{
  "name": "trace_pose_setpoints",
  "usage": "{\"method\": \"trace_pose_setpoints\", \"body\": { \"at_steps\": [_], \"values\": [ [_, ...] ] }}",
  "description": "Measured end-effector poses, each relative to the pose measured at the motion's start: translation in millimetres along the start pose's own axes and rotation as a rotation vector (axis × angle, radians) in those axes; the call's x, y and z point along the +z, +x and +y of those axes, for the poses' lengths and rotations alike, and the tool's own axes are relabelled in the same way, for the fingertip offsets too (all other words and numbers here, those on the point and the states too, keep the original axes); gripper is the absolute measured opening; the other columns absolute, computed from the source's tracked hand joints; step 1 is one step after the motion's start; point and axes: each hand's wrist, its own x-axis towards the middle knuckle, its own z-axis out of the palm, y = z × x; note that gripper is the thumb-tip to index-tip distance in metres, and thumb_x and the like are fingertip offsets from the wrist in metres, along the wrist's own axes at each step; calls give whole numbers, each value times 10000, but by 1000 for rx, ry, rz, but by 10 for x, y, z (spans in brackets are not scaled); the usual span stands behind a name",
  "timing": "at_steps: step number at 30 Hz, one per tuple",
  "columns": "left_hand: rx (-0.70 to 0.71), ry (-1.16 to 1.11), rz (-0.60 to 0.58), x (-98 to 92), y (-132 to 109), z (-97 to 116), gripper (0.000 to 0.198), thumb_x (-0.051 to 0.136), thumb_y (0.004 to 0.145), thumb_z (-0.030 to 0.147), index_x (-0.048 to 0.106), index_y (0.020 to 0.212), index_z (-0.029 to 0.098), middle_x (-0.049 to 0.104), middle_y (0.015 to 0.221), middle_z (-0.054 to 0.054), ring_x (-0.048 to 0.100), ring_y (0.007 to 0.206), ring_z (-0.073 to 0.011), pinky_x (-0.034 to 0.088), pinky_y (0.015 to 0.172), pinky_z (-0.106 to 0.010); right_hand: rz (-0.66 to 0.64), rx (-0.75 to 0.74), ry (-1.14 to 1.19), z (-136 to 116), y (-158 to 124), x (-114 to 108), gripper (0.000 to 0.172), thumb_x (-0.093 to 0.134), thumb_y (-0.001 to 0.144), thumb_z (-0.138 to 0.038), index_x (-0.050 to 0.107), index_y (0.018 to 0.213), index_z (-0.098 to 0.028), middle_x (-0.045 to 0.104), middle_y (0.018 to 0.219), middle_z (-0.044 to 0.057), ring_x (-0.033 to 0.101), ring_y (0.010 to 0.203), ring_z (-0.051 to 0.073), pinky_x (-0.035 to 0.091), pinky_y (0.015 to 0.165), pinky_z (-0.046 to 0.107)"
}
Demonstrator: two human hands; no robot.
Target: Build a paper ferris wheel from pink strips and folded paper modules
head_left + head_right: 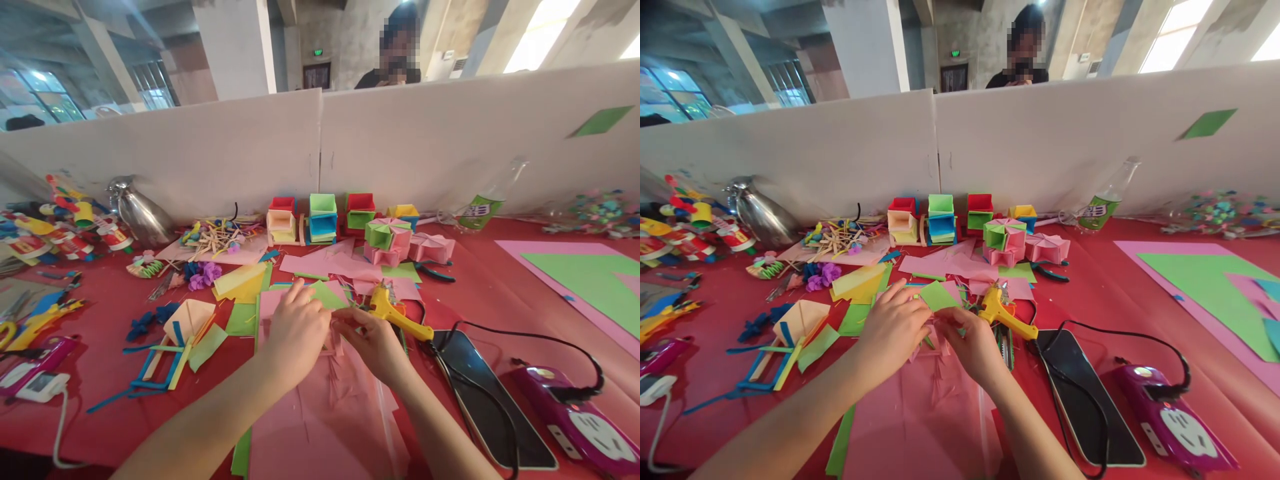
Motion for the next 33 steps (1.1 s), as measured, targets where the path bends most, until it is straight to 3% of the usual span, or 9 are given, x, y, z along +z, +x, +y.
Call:
{"method": "trace_pose_setpoints", "body": {
  "at_steps": [6,13,19,22,23,25,28,31,33],
  "values": [
    [-8,7,-38,-7,78,-20,91,599,742,145,639,664,170,658,694,-44,582,843,-211,349,990,-435,28,0,-210,73,-59,-199,288,509,823,-333,551,1079,-208,676,908,27,629,759,145,470,660,250],
    [-34,-36,-81,41,56,-38,38,613,748,177,651,745,183,676,784,-42,580,915,-221,350,990,-448,-45,269,-1042,263,-7,-567,333,457,784,-149,557,1101,-132,601,1096,141,553,1006,280,419,751,352],
    [-69,-105,-79,-42,18,-128,123,580,790,186,632,897,156,677,921,-68,563,1000,-253,308,1022,-498,-108,320,-1069,400,55,-551,378,454,720,-124,560,1082,-89,597,1062,159,595,910,268,394,663,321],
    [-179,-340,36,-125,-187,16,280,550,801,168,561,1081,164,598,1145,-103,485,1135,-280,308,1020,-512,-128,318,-1050,466,31,-593,475,441,706,-98,498,1178,-95,562,1145,147,614,849,224,379,614,293],
    [-224,-501,90,-135,-279,106,339,535,816,190,510,1154,191,541,1232,-102,453,1175,-276,347,998,-490,-133,313,-1043,492,15,-609,504,442,695,-82,482,1197,-99,544,1177,144,614,843,214,375,607,287],
    [-326,-926,63,-102,-456,317,480,497,857,269,336,1309,244,415,1349,-109,448,1190,-237,418,953,-399,-133,302,-1034,540,-16,-629,523,440,676,-48,482,1195,-103,521,1205,143,611,828,204,371,603,283],
    [-585,-1312,5,72,-599,593,534,422,898,337,191,1375,264,424,1297,-134,496,1121,-216,445,901,-361,-97,286,-1031,580,-39,-634,489,413,692,-28,498,1167,-103,511,1195,147,605,808,201,380,621,291],
    [-744,-1437,37,277,-543,710,559,399,902,372,157,1388,237,470,1196,-132,507,1052,-204,436,870,-345,-2,266,-1012,564,-22,-696,443,408,730,-85,484,1165,-117,498,1190,144,594,812,204,402,627,297],
    [-815,-1478,53,372,-444,710,531,380,903,390,198,1367,206,526,1051,-105,538,897,-174,449,793,-315,152,188,-878,521,-1,-803,396,453,730,-172,494,1123,-135,527,1122,132,584,805,209,421,614,297]
  ]
}}
